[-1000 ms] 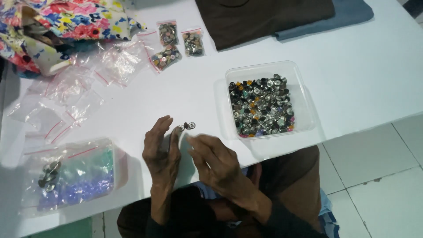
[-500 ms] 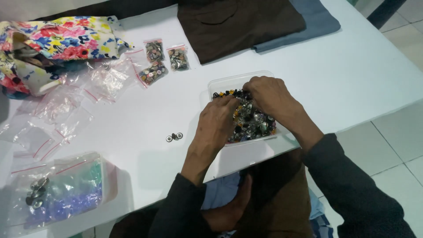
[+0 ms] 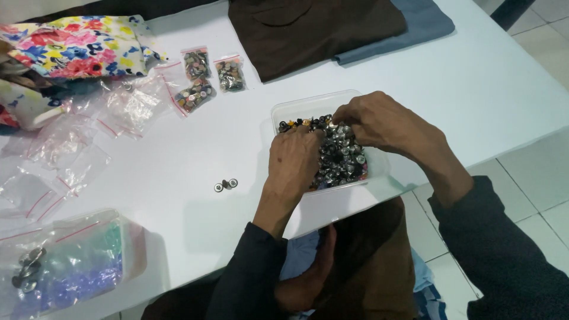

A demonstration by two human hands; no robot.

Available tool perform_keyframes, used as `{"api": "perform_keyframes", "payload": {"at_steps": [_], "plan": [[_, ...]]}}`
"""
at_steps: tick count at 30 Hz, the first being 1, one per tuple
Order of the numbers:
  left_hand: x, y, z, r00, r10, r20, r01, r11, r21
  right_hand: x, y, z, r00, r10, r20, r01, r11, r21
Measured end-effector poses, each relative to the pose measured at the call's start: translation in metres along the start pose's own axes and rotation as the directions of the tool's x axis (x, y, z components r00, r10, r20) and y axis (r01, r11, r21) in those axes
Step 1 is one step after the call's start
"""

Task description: Sorting small black buttons from a container and placing them into small plastic bags

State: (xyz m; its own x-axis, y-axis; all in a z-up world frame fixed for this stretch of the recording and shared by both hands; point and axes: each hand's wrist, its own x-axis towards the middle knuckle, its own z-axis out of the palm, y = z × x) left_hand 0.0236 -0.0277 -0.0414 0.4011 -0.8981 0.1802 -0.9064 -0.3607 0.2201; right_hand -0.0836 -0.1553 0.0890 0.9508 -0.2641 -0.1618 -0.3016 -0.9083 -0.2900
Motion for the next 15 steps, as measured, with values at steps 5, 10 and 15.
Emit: {"api": "perform_keyframes", "payload": {"at_steps": [5, 10, 15], "plan": [[0.002, -0.004, 0.002, 0.999, -0.018, 0.051, 0.021, 0.998, -0.051, 0.012, 0.012, 0.026, 0.992, -0.085, 0.094, 0.094, 0.991, -0.093], [-0.002, 0.002, -0.014, 0.998, -0.022, 0.052, 0.025, 0.998, -0.049, 0.027, 0.028, 0.059, 0.973, -0.224, 0.054, 0.231, 0.945, -0.233], [-0.009, 0.007, -0.028, 0.996, -0.085, -0.008, 0.083, 0.987, -0.14, 0.02, 0.02, 0.028, 0.995, -0.102, 0.017, 0.102, 0.995, 0.021]]}}
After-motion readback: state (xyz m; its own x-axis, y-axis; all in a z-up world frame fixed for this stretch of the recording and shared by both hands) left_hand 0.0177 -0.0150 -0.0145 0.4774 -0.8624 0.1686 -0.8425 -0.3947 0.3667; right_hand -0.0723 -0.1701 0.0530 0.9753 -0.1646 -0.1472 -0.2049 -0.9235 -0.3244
